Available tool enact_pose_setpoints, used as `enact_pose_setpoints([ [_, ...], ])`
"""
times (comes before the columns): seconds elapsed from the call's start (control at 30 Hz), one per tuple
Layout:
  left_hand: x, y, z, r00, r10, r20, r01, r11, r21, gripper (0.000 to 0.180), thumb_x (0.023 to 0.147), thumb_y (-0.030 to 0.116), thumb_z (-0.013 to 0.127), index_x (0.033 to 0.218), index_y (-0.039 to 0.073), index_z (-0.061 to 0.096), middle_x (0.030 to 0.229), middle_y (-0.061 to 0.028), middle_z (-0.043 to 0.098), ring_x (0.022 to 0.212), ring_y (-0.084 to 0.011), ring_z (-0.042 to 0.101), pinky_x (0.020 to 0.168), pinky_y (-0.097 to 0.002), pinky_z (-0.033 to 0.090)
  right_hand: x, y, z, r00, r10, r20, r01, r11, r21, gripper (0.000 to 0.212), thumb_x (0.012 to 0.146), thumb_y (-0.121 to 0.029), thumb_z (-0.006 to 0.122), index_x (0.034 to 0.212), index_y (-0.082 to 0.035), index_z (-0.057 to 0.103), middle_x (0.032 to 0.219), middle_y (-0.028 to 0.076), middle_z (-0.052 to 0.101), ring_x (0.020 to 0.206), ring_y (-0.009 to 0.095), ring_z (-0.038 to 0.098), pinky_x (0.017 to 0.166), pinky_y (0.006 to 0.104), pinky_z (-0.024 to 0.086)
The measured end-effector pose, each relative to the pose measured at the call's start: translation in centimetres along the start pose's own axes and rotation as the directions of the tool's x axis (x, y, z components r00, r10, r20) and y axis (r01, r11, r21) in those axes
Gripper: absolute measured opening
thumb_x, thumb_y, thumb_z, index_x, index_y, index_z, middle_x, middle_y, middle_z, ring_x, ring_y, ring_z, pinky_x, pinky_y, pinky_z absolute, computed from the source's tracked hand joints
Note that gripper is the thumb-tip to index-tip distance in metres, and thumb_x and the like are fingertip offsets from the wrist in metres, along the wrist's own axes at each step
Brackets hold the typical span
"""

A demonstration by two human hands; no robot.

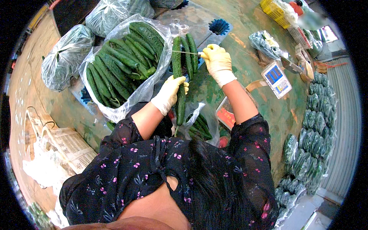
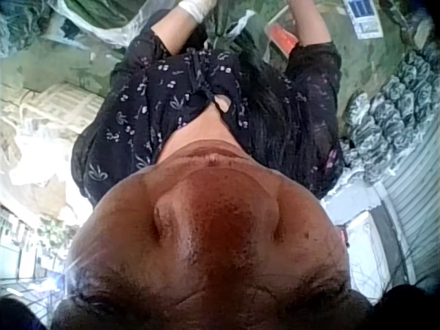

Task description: The person picks up cucumbers from a large plastic-lined bin, trims the ends using a small knife, and places them into a smaller clear plastic bag. After several cucumbers are inside, the person ties the bag shut and sets it aside before starting a new bag.

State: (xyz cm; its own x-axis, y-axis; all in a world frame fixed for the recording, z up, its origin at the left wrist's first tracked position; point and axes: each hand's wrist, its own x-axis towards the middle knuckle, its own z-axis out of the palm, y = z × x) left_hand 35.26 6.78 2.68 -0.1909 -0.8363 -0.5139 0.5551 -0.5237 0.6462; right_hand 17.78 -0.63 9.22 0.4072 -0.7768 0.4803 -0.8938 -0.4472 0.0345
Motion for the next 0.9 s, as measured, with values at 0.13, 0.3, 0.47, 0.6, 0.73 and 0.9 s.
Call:
enact_pose_setpoints([
  [0.13,0.1,0.0,0.0,0.999,-0.044,-0.001,0.044,0.999,-0.002,0.016,0.082,0.007,0.058,0.095,0.004,0.049,0.072,-0.0079,0.056,0.058,-0.0164,0.055,0.050,-0.0289,0.048,0.5,0.3,0.9,0.980,0.088,0.181,-0.083,0.996,-0.031,0.015,0.083,-0.030,0.057,0.087,-0.015,0.059,0.086,0.009,0.060,0.078,0.031,0.059,0.064,0.0436,0.046],
  [0.3,-0.2,0.3,0.0,0.998,-0.064,0.004,0.064,0.998,0.006,0.017,0.081,0.007,0.057,0.095,0.004,0.049,0.070,-0.0079,0.056,0.055,-0.0165,0.053,0.049,-0.0292,0.047,0.5,0.8,1.2,0.968,0.038,0.248,-0.032,0.999,-0.029,0.017,0.085,-0.031,0.054,0.086,-0.014,0.057,0.079,0.011,0.059,0.075,0.033,0.058,0.062,0.0446,0.046],
  [0.47,-0.3,0.4,0.3,0.997,-0.068,-0.025,0.067,0.998,-0.015,0.016,0.080,0.005,0.056,0.094,0.004,0.047,0.068,-0.0081,0.055,0.052,-0.0165,0.052,0.046,-0.0293,0.045,0.6,0.9,1.1,0.954,0.035,0.299,-0.042,0.999,0.016,0.014,0.084,-0.027,0.055,0.087,-0.014,0.056,0.079,0.012,0.058,0.076,0.034,0.058,0.064,0.0451,0.045],
  [0.6,-0.3,0.4,0.3,0.998,-0.052,-0.022,0.052,0.999,0.005,0.017,0.080,0.004,0.056,0.093,0.004,0.047,0.068,-0.0078,0.054,0.052,-0.0164,0.052,0.045,-0.0292,0.044,0.6,1.4,1.4,0.940,0.006,0.340,-0.048,0.992,0.114,0.009,0.083,-0.021,0.057,0.088,-0.013,0.056,0.080,0.013,0.058,0.079,0.034,0.057,0.067,0.0447,0.045],
  [0.73,-0.4,0.3,0.1,0.999,-0.019,-0.037,0.020,0.999,0.025,0.020,0.079,0.004,0.056,0.096,0.004,0.045,0.069,-0.0074,0.055,0.052,-0.0155,0.052,0.045,-0.0285,0.044,0.8,1.3,1.7,0.930,0.011,0.367,-0.065,0.989,0.134,0.009,0.082,-0.017,0.058,0.089,-0.013,0.055,0.081,0.013,0.058,0.081,0.034,0.057,0.068,0.0439,0.045],
  [0.9,-0.6,0.3,0.6,0.986,0.152,-0.073,-0.151,0.988,0.019,0.021,0.080,0.007,0.056,0.098,0.005,0.045,0.070,-0.0069,0.056,0.053,-0.0149,0.052,0.048,-0.0284,0.045,2.8,0.2,1.4,0.949,-0.005,0.316,-0.051,0.985,0.167,0.013,0.084,-0.021,0.057,0.094,-0.013,0.056,0.084,0.014,0.058,0.081,0.035,0.057,0.068,0.0444,0.045],
])
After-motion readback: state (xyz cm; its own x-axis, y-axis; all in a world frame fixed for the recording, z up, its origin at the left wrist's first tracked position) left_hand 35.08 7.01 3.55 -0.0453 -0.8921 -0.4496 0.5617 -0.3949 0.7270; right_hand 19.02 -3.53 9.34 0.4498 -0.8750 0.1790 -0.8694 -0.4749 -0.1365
